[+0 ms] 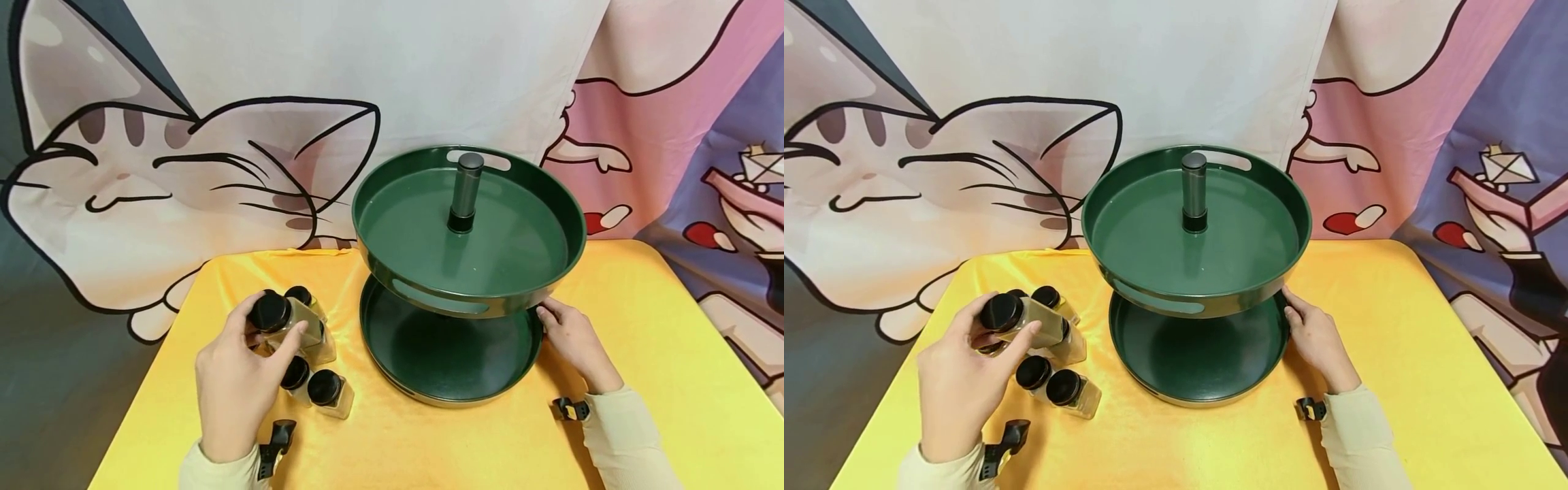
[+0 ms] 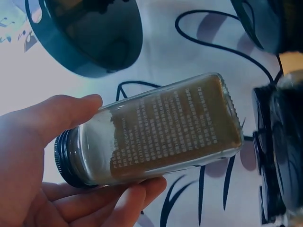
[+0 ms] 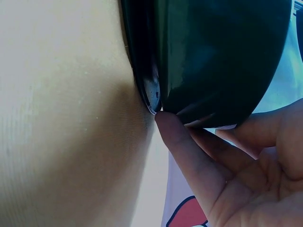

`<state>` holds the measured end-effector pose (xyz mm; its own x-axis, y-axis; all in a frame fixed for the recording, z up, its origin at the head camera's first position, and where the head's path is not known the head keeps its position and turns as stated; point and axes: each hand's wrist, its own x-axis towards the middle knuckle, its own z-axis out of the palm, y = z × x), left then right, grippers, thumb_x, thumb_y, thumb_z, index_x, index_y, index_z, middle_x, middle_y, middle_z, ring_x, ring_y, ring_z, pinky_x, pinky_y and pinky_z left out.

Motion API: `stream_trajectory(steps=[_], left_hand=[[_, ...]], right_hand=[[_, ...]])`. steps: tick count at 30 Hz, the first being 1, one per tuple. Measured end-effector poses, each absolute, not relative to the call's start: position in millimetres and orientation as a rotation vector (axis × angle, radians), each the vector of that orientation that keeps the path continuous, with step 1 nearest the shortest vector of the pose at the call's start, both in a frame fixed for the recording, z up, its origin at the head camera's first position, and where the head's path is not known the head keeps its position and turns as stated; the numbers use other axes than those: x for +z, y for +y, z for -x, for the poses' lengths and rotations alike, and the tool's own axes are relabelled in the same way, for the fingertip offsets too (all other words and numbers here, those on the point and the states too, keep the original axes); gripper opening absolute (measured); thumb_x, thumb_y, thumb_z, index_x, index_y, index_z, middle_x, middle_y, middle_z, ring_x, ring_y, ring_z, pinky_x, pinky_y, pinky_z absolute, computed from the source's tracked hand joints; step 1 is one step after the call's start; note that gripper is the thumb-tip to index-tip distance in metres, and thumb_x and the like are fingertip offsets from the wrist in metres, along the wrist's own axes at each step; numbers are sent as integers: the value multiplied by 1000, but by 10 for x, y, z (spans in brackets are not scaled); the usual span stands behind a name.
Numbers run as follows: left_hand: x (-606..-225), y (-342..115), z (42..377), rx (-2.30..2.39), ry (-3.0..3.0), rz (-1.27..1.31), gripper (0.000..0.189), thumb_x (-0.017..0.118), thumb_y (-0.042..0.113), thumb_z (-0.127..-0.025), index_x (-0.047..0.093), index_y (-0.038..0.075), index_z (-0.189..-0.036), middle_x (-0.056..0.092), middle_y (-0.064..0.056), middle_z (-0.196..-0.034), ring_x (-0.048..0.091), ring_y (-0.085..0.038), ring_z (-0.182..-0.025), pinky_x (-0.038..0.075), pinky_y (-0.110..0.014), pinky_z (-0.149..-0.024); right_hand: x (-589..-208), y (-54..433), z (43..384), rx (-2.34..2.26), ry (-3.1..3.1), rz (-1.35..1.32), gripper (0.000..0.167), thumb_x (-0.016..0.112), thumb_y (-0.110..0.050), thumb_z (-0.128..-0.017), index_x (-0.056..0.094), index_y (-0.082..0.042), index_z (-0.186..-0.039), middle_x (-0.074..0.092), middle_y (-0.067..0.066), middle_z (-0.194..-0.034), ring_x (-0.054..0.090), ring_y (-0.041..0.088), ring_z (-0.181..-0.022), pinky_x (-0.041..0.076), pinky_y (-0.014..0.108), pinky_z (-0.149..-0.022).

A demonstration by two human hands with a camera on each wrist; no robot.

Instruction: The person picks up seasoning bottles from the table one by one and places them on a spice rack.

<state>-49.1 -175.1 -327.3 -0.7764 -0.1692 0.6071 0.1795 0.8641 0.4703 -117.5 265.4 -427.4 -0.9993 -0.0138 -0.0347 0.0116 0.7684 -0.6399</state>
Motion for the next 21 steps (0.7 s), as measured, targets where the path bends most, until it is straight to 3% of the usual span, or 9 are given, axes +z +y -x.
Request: stream_trajectory(steps=[4, 8, 13, 21], left_hand=[[-3253, -1699, 569, -686, -2388, 91, 57, 90, 26, -75, 67, 0, -119, 63, -5, -67, 52, -12, -53, 45, -35, -51], [-3248, -1650, 656, -687, -2420, 183, 58, 91, 25, -73, 65, -3, -116, 66, -7, -70, 57, -15, -55, 49, -39, -54], [-3228, -1568, 750, -682, -2503, 238, 60, 90, 28, -75, 62, -6, -116, 60, -5, -65, 52, -15, -52, 47, -38, -51], [-3148, -1461, 905, -664, -2586, 326, 61, 89, 33, -76, 62, -6, -114, 66, -9, -70, 63, -24, -58, 55, -46, -58]], right_hand=[[-4279, 2657, 1173, -1057, 2924, 8, 32, 41, -23, -110, 60, -5, -128, 55, 3, -71, 55, 24, -73, 41, 41, -72], [-4284, 2663, 1166, -1057, 2945, 20, 33, 42, -21, -109, 61, -6, -131, 56, 3, -73, 55, 23, -73, 42, 39, -71], [-4276, 2659, 1154, -1064, 2949, 27, 37, 41, -22, -110, 58, -5, -137, 55, 4, -73, 55, 24, -74, 41, 40, -71], [-4279, 2644, 1137, -1070, 2918, -15, 42, 40, -23, -110, 53, -2, -144, 57, 5, -76, 56, 24, -75, 42, 38, -69]])
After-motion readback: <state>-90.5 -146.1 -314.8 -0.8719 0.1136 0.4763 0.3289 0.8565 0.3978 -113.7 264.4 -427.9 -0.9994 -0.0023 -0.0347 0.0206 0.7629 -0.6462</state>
